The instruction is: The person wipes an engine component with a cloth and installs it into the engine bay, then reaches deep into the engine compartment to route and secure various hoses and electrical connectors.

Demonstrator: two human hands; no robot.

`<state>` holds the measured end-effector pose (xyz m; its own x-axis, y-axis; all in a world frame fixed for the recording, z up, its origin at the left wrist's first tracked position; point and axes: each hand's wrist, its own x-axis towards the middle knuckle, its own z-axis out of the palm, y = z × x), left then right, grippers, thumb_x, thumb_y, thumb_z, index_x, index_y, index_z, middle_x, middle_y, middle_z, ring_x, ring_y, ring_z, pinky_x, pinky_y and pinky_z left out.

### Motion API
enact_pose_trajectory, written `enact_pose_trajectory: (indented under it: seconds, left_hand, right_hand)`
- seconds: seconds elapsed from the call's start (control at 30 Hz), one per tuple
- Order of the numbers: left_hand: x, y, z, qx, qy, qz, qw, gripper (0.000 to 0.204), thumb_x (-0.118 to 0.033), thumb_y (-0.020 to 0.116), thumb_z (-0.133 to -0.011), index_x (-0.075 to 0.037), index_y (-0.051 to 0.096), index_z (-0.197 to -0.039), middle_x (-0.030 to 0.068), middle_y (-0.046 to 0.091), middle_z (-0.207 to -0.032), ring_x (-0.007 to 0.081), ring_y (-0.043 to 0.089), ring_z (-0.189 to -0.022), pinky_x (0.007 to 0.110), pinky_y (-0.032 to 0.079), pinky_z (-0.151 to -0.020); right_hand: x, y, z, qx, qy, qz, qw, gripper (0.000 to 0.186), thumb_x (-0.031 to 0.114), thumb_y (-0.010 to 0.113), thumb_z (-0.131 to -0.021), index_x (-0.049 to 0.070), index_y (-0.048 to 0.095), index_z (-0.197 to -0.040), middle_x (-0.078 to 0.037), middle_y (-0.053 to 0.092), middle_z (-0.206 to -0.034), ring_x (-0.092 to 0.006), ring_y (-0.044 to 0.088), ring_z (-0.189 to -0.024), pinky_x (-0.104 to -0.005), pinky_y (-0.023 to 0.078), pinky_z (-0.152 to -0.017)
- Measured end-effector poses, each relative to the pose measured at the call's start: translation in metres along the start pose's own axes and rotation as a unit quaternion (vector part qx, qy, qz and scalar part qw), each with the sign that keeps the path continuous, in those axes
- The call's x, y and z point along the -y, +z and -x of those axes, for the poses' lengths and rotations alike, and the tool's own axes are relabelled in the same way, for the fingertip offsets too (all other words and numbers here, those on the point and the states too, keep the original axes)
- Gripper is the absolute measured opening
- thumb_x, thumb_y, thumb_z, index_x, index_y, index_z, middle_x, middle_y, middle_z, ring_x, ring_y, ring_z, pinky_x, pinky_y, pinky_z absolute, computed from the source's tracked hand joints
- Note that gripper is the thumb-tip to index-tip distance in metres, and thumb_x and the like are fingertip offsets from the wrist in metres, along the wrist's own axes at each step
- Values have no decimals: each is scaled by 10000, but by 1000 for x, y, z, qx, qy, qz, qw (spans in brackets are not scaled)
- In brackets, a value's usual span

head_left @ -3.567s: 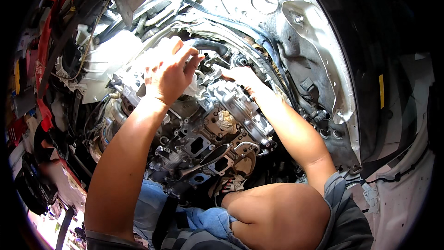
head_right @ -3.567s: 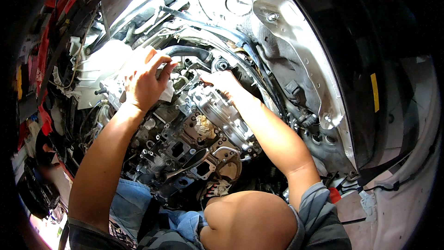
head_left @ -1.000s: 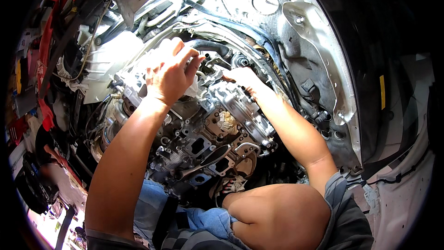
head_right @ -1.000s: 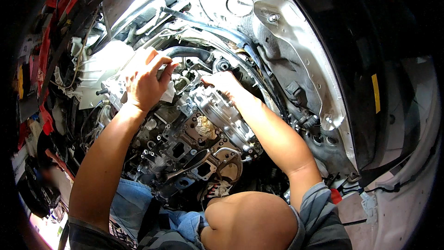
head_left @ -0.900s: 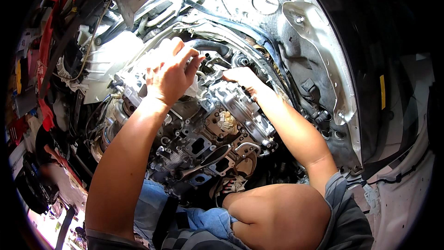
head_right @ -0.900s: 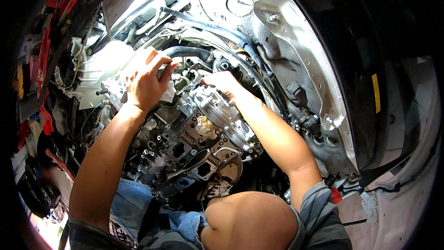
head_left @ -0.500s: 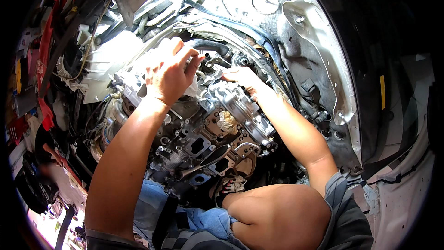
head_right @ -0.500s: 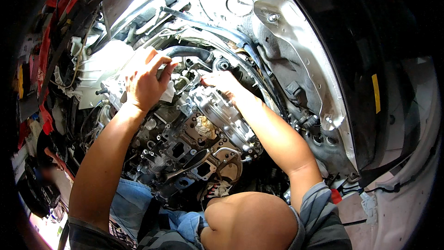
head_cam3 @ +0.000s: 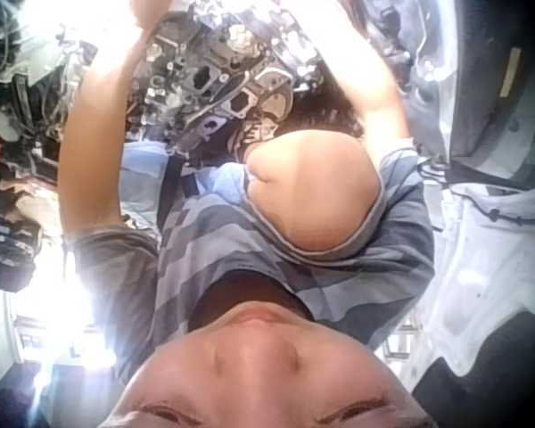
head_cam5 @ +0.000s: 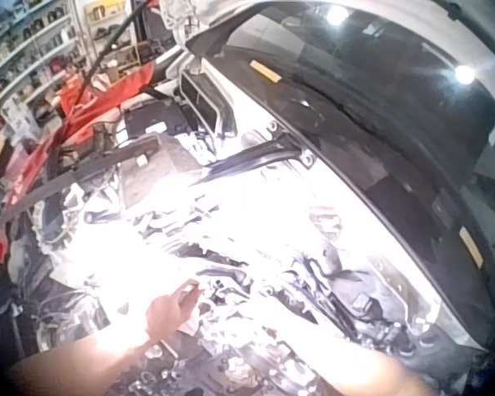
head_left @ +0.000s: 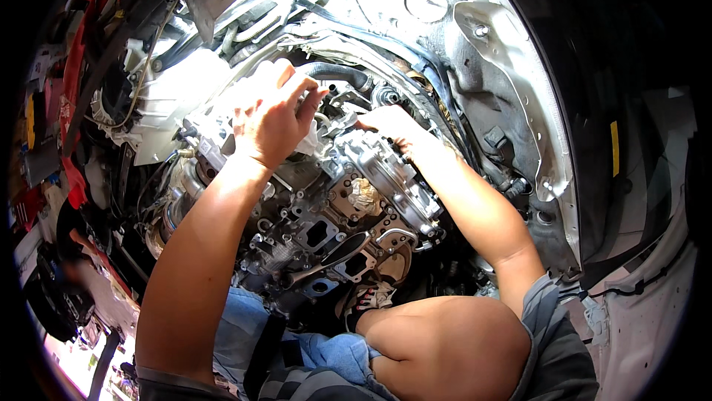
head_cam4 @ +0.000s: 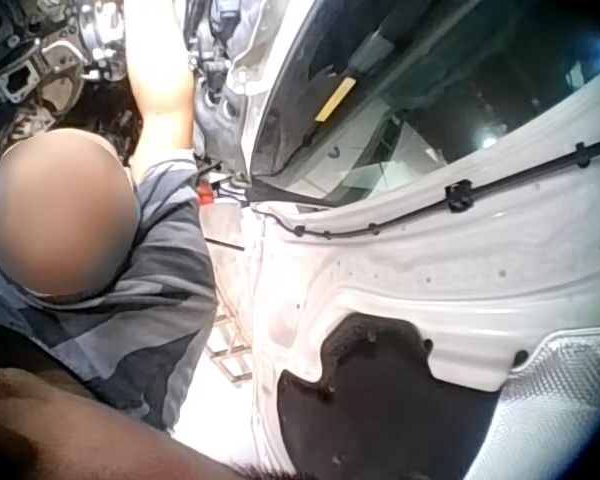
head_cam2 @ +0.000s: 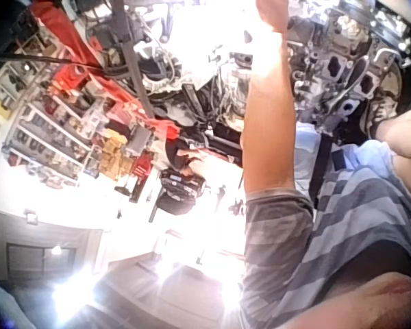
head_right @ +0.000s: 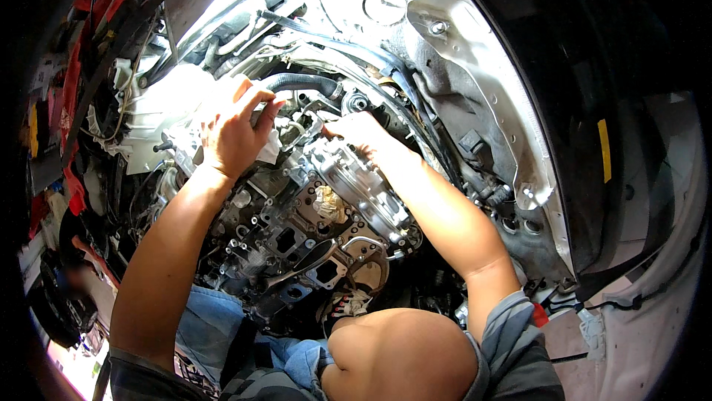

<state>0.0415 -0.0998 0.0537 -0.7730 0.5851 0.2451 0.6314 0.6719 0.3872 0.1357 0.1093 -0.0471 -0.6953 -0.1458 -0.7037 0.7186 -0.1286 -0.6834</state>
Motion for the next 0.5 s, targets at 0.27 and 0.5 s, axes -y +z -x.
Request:
enact_pose_trajectory:
  seconds: [0.27,0.5]
  left_hand:
    - [-3,2,-2,-8,7,2,1000,173,-327,681,-827,-171,627,-773,15,541,-774,237,575,-716,362,457,-571]
    - [2,1,-1,-20,22,-3,1000,179,-329,682,-827,-172,621,-766,13,541,-761,237,574,-686,362,454,-555]
  right_hand:
    - [-20,-12,-14,52,-14,-63,997,222,158,664,-818,-4,722,-959,-86,714,-869,-132,642,-776,-255,497,-737]
    - [-15,-5,-6,70,-56,-68,994,212,123,658,-811,-36,713,-939,-95,709,-851,-125,645,-773,-254,504,-736]
